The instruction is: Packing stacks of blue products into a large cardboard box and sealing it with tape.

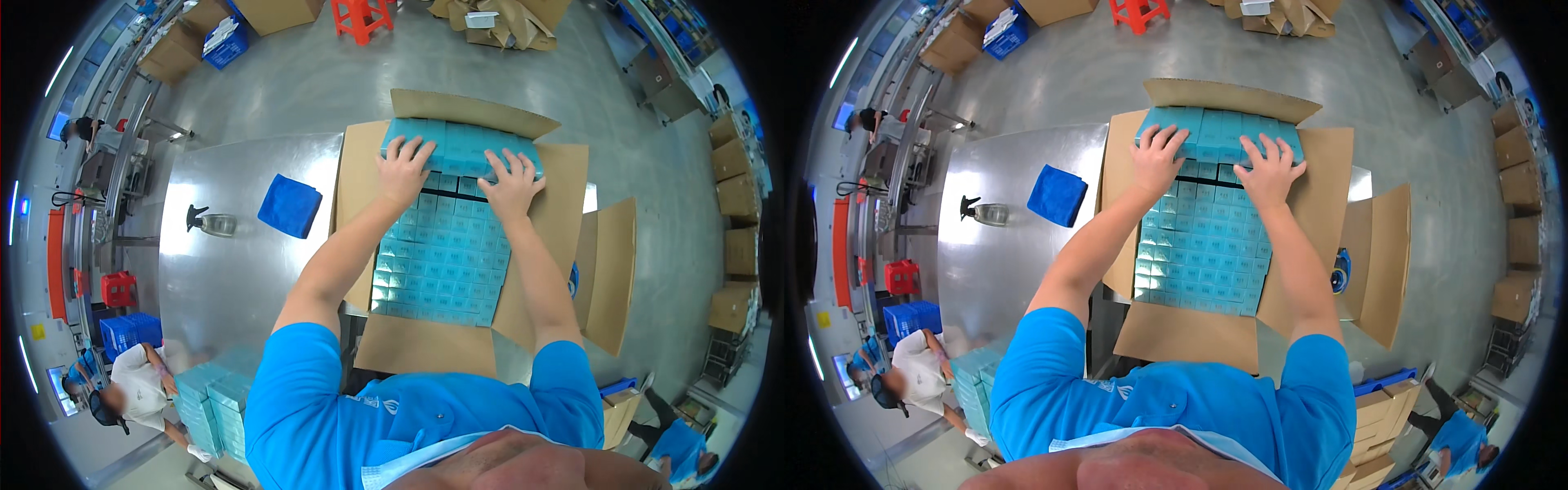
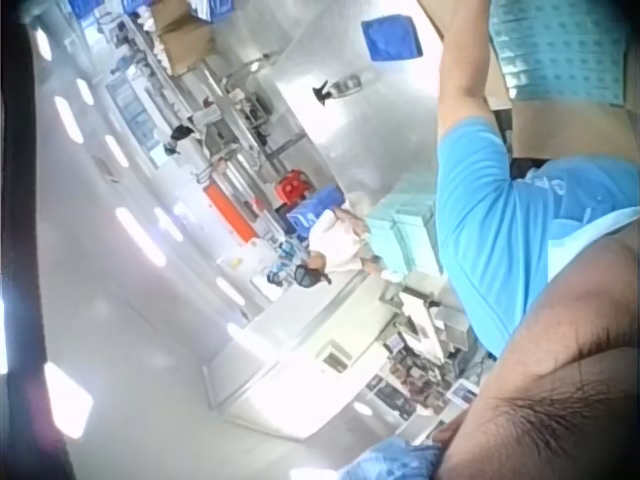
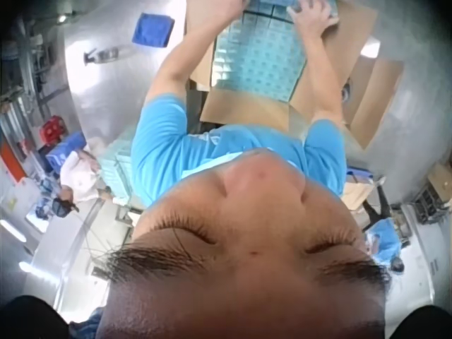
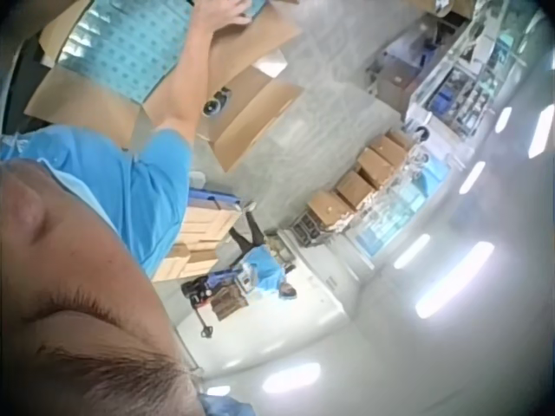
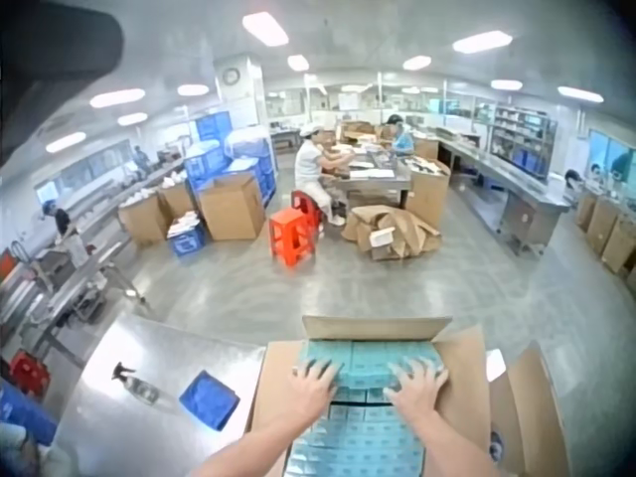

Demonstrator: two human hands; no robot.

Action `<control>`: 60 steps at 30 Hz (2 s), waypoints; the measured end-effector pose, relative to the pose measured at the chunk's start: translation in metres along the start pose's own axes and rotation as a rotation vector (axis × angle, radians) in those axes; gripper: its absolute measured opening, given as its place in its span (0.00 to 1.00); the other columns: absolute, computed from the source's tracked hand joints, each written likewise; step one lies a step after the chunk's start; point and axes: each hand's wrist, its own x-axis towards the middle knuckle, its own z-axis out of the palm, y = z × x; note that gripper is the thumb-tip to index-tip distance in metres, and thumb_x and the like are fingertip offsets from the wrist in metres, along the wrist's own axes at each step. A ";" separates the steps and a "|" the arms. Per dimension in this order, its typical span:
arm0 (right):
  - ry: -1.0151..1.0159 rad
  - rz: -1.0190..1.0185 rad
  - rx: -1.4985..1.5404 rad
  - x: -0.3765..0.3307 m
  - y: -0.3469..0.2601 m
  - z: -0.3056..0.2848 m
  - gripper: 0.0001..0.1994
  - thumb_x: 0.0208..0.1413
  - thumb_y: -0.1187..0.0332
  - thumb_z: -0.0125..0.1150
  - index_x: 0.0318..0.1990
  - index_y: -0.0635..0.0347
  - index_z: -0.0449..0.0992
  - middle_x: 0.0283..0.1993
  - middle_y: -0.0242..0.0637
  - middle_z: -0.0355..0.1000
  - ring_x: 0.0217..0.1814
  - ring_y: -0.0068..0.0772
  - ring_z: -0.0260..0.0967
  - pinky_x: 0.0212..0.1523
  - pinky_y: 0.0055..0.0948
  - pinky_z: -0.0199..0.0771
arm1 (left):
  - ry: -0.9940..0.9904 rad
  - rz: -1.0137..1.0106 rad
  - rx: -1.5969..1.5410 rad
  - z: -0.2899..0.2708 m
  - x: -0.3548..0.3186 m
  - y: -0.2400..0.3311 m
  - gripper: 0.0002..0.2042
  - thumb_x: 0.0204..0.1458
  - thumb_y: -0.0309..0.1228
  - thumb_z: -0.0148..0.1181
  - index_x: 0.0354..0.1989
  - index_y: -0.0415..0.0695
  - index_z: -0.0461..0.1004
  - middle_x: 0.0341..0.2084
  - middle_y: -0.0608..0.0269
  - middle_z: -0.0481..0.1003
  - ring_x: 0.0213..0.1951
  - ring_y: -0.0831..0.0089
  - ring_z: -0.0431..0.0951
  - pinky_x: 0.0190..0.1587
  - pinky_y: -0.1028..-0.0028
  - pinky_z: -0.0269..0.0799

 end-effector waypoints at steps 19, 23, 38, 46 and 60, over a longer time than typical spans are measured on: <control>-0.864 0.291 0.169 0.135 0.027 -0.019 0.35 0.48 0.48 0.75 0.68 0.33 0.77 0.72 0.30 0.71 0.75 0.47 0.64 0.68 0.63 0.67 | -0.824 -0.231 0.156 -0.034 0.145 0.024 0.28 0.53 0.34 0.70 0.65 0.65 0.76 0.56 0.69 0.79 0.64 0.56 0.70 0.60 0.42 0.69; -0.770 0.253 0.118 0.115 0.014 -0.014 0.35 0.49 0.48 0.75 0.68 0.34 0.77 0.71 0.31 0.73 0.75 0.47 0.63 0.69 0.64 0.65 | -0.884 -0.254 0.207 -0.029 0.136 0.015 0.28 0.53 0.36 0.69 0.65 0.65 0.75 0.56 0.68 0.79 0.64 0.54 0.71 0.59 0.42 0.69; -0.365 0.067 -0.066 0.044 0.013 0.037 0.40 0.57 0.40 0.69 0.75 0.39 0.65 0.79 0.48 0.57 0.79 0.57 0.53 0.70 0.86 0.44 | -0.469 -0.045 0.052 0.022 0.042 -0.010 0.46 0.55 0.53 0.70 0.79 0.49 0.55 0.75 0.39 0.55 0.78 0.44 0.49 0.78 0.44 0.44; -0.303 -0.028 -0.139 0.029 0.029 0.064 0.45 0.62 0.37 0.62 0.79 0.52 0.57 0.83 0.56 0.48 0.86 0.64 0.39 0.77 0.77 0.38 | -0.377 -0.067 0.006 0.055 0.024 -0.013 0.49 0.61 0.58 0.61 0.78 0.33 0.51 0.79 0.36 0.46 0.80 0.39 0.44 0.79 0.44 0.40; -0.515 0.002 -0.159 0.022 0.040 0.068 0.50 0.63 0.35 0.57 0.81 0.59 0.50 0.84 0.59 0.42 0.86 0.68 0.35 0.81 0.67 0.38 | -0.332 -0.048 -0.015 0.069 0.016 0.009 0.42 0.60 0.55 0.62 0.79 0.47 0.57 0.76 0.37 0.56 0.76 0.31 0.51 0.76 0.38 0.45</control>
